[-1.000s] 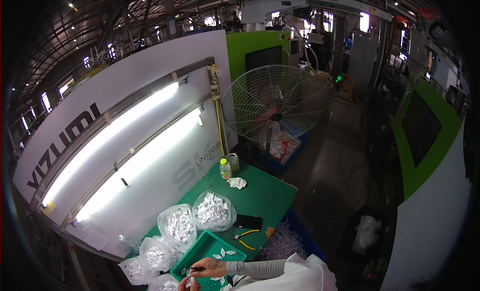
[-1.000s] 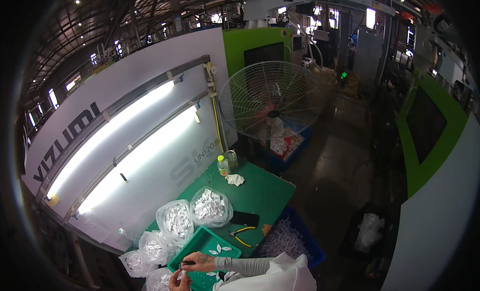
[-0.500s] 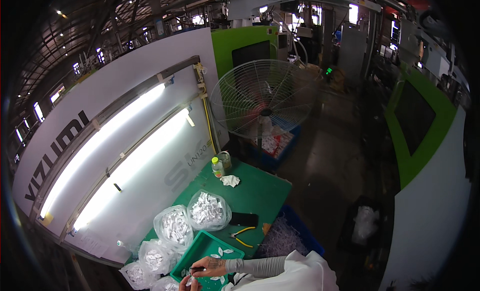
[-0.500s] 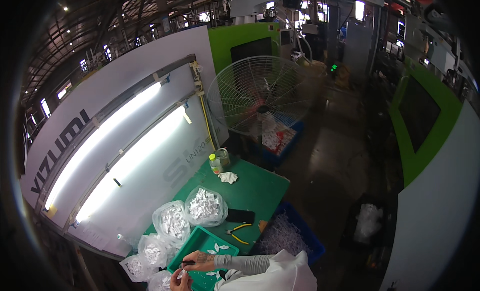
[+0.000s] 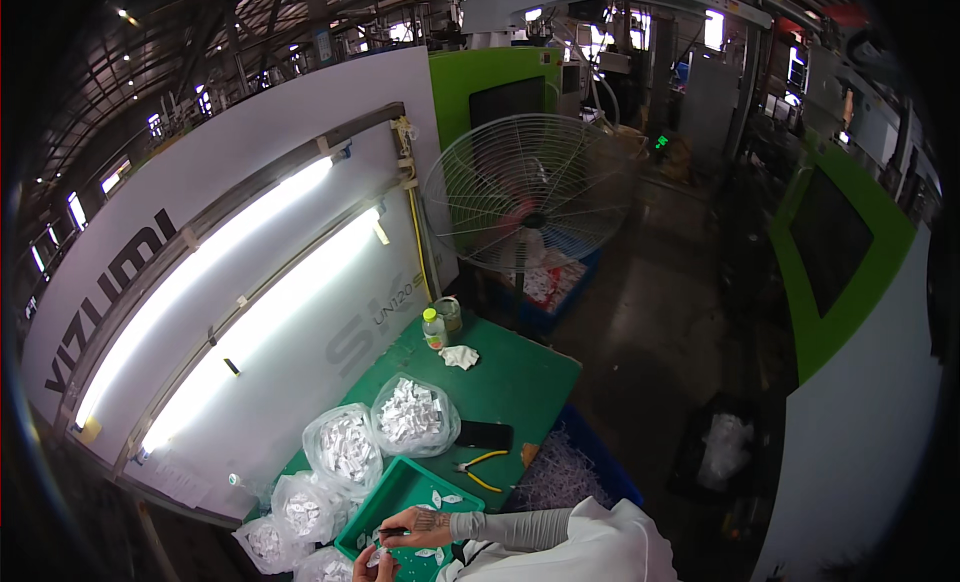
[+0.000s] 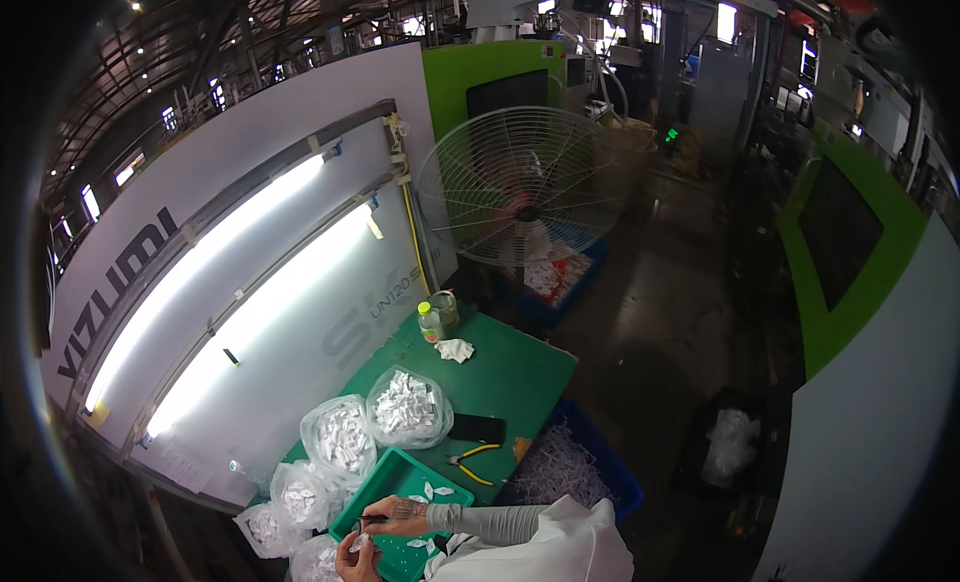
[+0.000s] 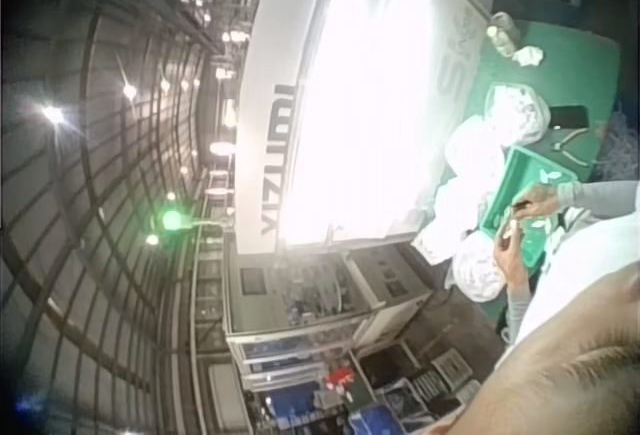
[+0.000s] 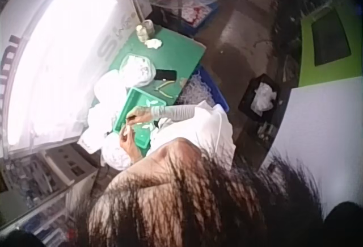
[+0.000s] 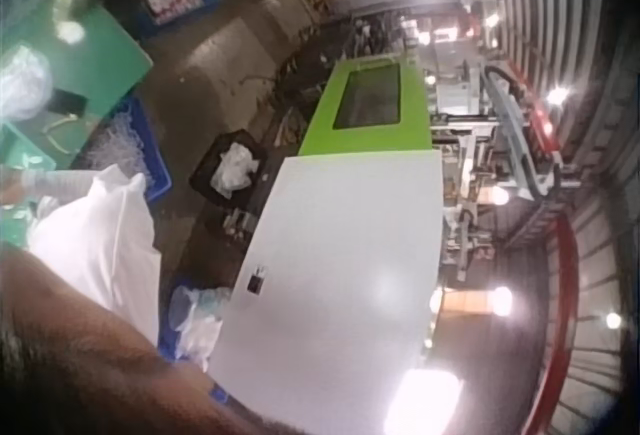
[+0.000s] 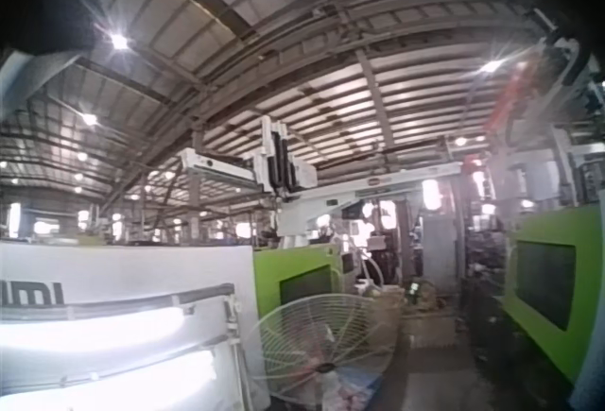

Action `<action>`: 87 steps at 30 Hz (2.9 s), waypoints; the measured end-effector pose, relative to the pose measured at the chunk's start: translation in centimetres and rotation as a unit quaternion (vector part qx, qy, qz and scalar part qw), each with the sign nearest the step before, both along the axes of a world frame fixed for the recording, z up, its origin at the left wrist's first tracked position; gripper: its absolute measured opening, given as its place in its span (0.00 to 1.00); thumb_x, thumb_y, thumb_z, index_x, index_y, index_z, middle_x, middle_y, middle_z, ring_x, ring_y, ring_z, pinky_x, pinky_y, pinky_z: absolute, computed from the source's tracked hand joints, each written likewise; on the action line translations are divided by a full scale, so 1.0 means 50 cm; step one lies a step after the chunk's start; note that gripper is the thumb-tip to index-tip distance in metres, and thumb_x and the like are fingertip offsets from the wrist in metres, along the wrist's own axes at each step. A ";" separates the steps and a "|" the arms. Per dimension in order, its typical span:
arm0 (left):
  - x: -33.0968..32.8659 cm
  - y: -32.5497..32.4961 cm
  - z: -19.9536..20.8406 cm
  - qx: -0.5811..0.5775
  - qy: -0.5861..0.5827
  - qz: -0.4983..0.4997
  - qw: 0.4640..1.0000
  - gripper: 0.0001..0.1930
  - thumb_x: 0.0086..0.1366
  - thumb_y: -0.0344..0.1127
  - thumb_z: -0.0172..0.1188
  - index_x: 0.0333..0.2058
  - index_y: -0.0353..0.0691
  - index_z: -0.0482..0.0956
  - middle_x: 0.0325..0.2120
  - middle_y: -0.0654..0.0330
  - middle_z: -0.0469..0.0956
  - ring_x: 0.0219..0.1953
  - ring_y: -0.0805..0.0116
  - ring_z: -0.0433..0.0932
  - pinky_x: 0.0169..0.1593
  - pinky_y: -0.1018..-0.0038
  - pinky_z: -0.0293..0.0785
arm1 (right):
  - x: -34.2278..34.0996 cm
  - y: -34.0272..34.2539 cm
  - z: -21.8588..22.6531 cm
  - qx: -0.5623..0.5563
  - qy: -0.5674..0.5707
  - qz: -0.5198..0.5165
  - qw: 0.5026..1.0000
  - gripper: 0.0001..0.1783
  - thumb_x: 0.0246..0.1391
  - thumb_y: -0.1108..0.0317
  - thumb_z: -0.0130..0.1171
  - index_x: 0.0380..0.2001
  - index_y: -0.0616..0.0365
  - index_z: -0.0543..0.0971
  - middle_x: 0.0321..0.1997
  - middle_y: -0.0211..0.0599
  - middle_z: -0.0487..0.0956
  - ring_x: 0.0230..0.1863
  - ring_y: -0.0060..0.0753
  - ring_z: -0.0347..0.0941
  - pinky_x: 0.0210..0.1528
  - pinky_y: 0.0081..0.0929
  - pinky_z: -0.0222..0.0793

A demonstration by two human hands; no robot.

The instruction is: The person assembles small white plastic lighting components by hand at a factory workstation.

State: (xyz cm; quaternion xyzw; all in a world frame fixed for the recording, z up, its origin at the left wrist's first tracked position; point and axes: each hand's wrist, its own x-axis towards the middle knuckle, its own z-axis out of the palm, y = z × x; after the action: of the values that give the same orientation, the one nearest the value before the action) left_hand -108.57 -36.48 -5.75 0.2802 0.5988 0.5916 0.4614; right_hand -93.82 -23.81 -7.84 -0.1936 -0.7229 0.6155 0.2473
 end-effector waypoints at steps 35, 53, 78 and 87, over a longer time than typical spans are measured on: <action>-0.039 -0.014 -0.066 0.008 -0.070 0.009 0.997 0.11 0.68 0.31 0.59 0.48 0.37 0.76 0.40 0.61 0.78 0.37 0.73 0.77 0.41 0.76 0.76 | 0.003 -0.030 0.008 -0.043 -0.008 0.028 0.999 0.19 0.62 0.56 0.59 0.43 0.63 0.75 0.34 0.30 0.76 0.34 0.17 0.70 0.39 0.21 0.69; 0.002 0.036 0.148 0.068 -0.093 -0.034 0.993 0.11 0.65 0.27 0.61 0.46 0.31 0.78 0.33 0.60 0.82 0.30 0.78 0.79 0.33 0.80 0.78 | 0.017 -0.021 0.132 -0.142 0.108 -0.035 0.983 0.23 0.54 0.76 0.66 0.54 0.59 0.75 0.38 0.30 0.82 0.34 0.10 0.72 0.29 0.12 0.57; -0.002 -0.026 0.192 0.061 -0.165 0.075 0.982 0.07 0.64 0.25 0.61 0.39 0.30 0.76 0.33 0.56 0.79 0.32 0.66 0.84 0.37 0.71 0.86 | 0.004 -0.043 0.204 0.146 0.031 -0.064 0.987 0.27 0.51 0.78 0.64 0.57 0.61 0.75 0.45 0.40 0.79 0.41 0.29 0.76 0.42 0.24 0.73; -0.002 -0.028 0.177 0.051 -0.193 0.060 0.978 0.06 0.64 0.25 0.61 0.38 0.31 0.76 0.31 0.56 0.80 0.31 0.68 0.83 0.36 0.71 0.86 | -0.009 -0.040 0.182 0.152 0.029 -0.056 0.986 0.27 0.51 0.78 0.66 0.56 0.59 0.77 0.39 0.36 0.78 0.36 0.26 0.75 0.35 0.22 0.72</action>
State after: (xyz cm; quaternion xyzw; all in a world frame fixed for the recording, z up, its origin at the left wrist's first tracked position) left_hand -108.65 -37.90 3.09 0.1478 0.4830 0.6910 0.5171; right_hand -94.28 -25.82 1.25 -0.1762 -0.7885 0.4893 0.3283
